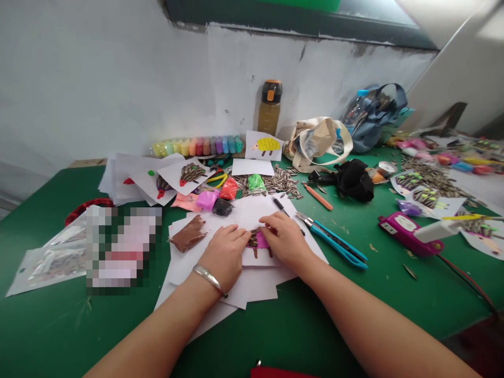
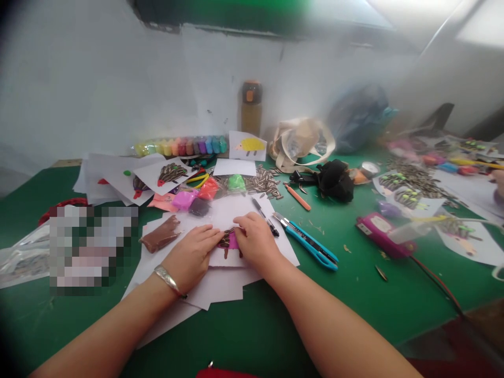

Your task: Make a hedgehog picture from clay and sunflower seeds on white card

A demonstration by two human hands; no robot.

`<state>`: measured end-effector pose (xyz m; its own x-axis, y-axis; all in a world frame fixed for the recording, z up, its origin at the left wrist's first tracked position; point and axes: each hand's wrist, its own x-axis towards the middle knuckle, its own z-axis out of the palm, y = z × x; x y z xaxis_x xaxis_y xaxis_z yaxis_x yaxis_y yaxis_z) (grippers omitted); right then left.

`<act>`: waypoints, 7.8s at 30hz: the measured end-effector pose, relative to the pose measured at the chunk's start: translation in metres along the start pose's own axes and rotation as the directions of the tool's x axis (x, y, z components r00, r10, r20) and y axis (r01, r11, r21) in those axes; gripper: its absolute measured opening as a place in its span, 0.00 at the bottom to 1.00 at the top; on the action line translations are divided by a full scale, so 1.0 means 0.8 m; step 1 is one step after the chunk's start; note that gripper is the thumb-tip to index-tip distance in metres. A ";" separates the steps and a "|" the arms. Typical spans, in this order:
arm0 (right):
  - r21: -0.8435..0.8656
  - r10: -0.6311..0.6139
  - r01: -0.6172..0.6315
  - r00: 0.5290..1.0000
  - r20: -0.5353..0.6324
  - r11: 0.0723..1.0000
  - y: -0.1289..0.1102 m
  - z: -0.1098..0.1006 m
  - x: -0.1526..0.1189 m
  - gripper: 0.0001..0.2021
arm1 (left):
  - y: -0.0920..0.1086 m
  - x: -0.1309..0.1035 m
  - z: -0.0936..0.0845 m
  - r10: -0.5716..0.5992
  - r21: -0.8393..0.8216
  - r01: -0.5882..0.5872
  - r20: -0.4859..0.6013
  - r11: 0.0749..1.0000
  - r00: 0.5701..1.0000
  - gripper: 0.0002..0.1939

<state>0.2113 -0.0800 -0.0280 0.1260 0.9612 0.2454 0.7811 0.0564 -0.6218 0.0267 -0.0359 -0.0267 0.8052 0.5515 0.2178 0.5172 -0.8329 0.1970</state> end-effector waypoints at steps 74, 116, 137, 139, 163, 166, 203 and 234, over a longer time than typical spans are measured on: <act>-0.054 -0.139 0.154 0.965 0.222 0.987 0.004 -0.030 0.006 0.11 | 0.005 0.001 -0.014 -0.040 -0.078 0.046 0.080 0.996 0.996 0.26; -0.300 -0.116 0.186 0.964 0.238 0.936 -0.003 -0.020 0.006 0.12 | 0.003 0.000 -0.005 -0.011 -0.022 0.013 0.074 1.000 0.997 0.24; -0.496 0.021 0.001 0.999 0.039 0.868 0.041 -0.072 0.063 0.15 | 0.003 0.000 -0.006 -0.045 -0.033 0.048 0.088 0.998 0.995 0.26; -0.548 0.025 0.024 0.996 0.081 0.836 0.051 -0.072 0.078 0.16 | 0.004 0.001 -0.007 -0.049 -0.039 0.053 0.098 0.998 0.994 0.25; 0.013 -0.083 0.082 0.970 0.230 0.997 -0.011 -0.047 0.001 0.11 | 0.008 0.001 -0.011 -0.018 -0.046 0.020 0.046 0.999 0.999 0.19; -0.022 -0.109 0.119 0.959 0.261 0.993 -0.011 -0.044 0.004 0.12 | 0.007 0.001 -0.010 -0.009 -0.045 0.010 0.033 0.999 0.999 0.18; -0.310 -0.195 0.293 0.930 0.310 0.904 -0.015 -0.029 -0.002 0.13 | 0.009 0.002 -0.006 -0.033 -0.020 0.034 0.070 0.999 0.997 0.19; -0.273 -0.134 0.211 0.952 0.274 0.939 -0.009 -0.035 0.001 0.13 | 0.007 0.001 -0.004 -0.011 -0.004 0.011 0.052 1.000 0.999 0.20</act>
<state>0.2232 -0.0876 -0.0028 -0.1521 0.9818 0.1137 0.9266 0.1817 -0.3293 0.0292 -0.0403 -0.0225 0.8134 0.5577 0.1653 0.5253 -0.8263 0.2029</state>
